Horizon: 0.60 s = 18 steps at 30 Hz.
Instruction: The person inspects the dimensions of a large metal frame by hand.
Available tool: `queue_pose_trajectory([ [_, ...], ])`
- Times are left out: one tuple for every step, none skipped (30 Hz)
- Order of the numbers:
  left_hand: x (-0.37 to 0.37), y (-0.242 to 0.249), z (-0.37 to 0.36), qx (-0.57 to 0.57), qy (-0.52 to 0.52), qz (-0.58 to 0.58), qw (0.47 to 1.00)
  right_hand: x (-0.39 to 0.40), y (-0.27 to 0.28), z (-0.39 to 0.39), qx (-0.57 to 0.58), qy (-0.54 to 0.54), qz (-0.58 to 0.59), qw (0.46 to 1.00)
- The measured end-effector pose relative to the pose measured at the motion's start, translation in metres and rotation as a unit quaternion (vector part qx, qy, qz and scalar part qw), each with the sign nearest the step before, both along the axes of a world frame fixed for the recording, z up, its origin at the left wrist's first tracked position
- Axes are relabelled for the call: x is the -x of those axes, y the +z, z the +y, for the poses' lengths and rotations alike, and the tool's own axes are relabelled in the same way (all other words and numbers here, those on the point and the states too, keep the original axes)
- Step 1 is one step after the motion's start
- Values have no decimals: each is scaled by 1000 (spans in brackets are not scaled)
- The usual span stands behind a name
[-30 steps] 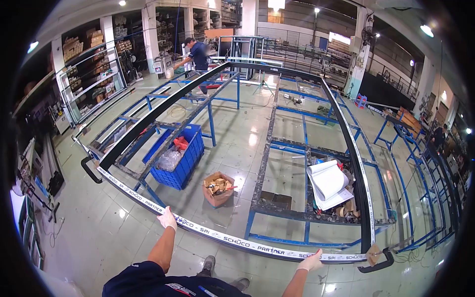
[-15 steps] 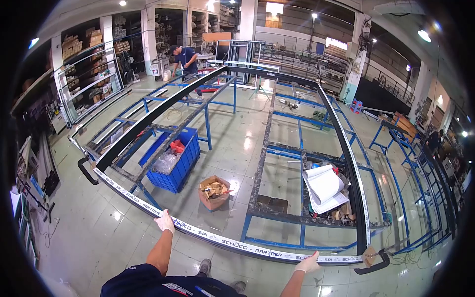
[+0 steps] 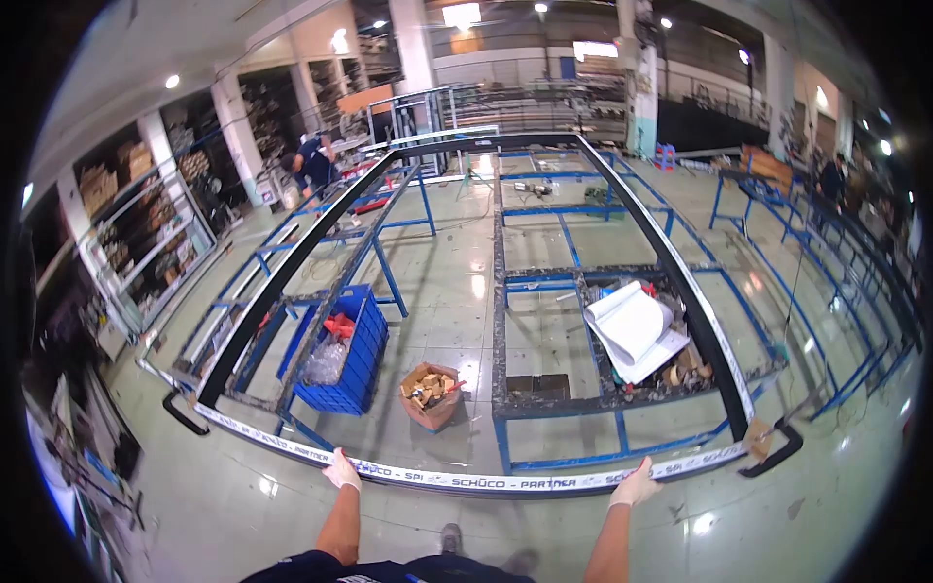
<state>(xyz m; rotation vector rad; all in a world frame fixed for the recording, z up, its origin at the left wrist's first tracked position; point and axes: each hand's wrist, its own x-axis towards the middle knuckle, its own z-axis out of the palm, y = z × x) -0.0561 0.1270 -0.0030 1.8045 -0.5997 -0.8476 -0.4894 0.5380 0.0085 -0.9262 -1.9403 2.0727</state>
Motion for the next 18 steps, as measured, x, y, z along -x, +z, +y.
queue_pose_trajectory([
  [-3, -5, -3, -3, -3, 9, 1000, -3, 7, -1, 7, 0, -13, 1000],
  [-11, -25, -15, 8, -13, 21, 1000, -6, 15, -4, 28, -3, 4, 1000],
  [-11, -16, -12, -1, -16, 22, 1000, -9, 18, -4, 47, -4, 25, 999],
  [-5, 3, -3, -10, -17, 28, 999, -5, 10, -3, 14, -13, 27, 999],
  [2, 15, 6, -21, -16, 37, 999, -4, 5, -3, 13, -11, 25, 1000],
  [-2, 2, -3, -27, -8, 32, 999, -3, 1, -3, 11, -8, 24, 1000],
  [-4, -2, -6, -33, -9, 22, 999, 0, 1, 0, 9, -4, 25, 1000],
  [-6, -7, -9, -39, -9, 13, 999, 0, 0, 0, 55, -6, 24, 998],
  [-8, -10, -11, -45, -9, 4, 999, -1, 2, -1, 39, -10, 27, 999],
  [-9, -13, -14, -47, -4, 8, 999, -2, 2, -1, 23, -13, 29, 999],
  [-9, -19, -14, -43, -7, 16, 999, -2, 3, -2, 8, -17, 31, 999],
  [-5, -5, -6, -39, -10, 24, 999, -1, 3, -2, 6, -23, 37, 999],
  [-2, 4, -2, -34, -13, 31, 999, -1, 2, -3, 5, -30, 42, 999],
  [-3, 0, -3, -30, -12, 33, 999, -1, 1, -4, 4, -37, 45, 998],
  [-4, -3, -4, -26, -12, 34, 999, -1, 2, -3, 9, -27, 40, 999],
  [-5, -5, -6, -23, -11, 35, 999, -2, 3, -1, 14, -18, 34, 999],
  [-7, -7, -7, -23, -14, 41, 999, -2, 3, 0, 19, -9, 28, 999],
  [-5, -2, -4, -23, -15, 47, 999, -1, 2, 0, 27, -12, 26, 999],
])
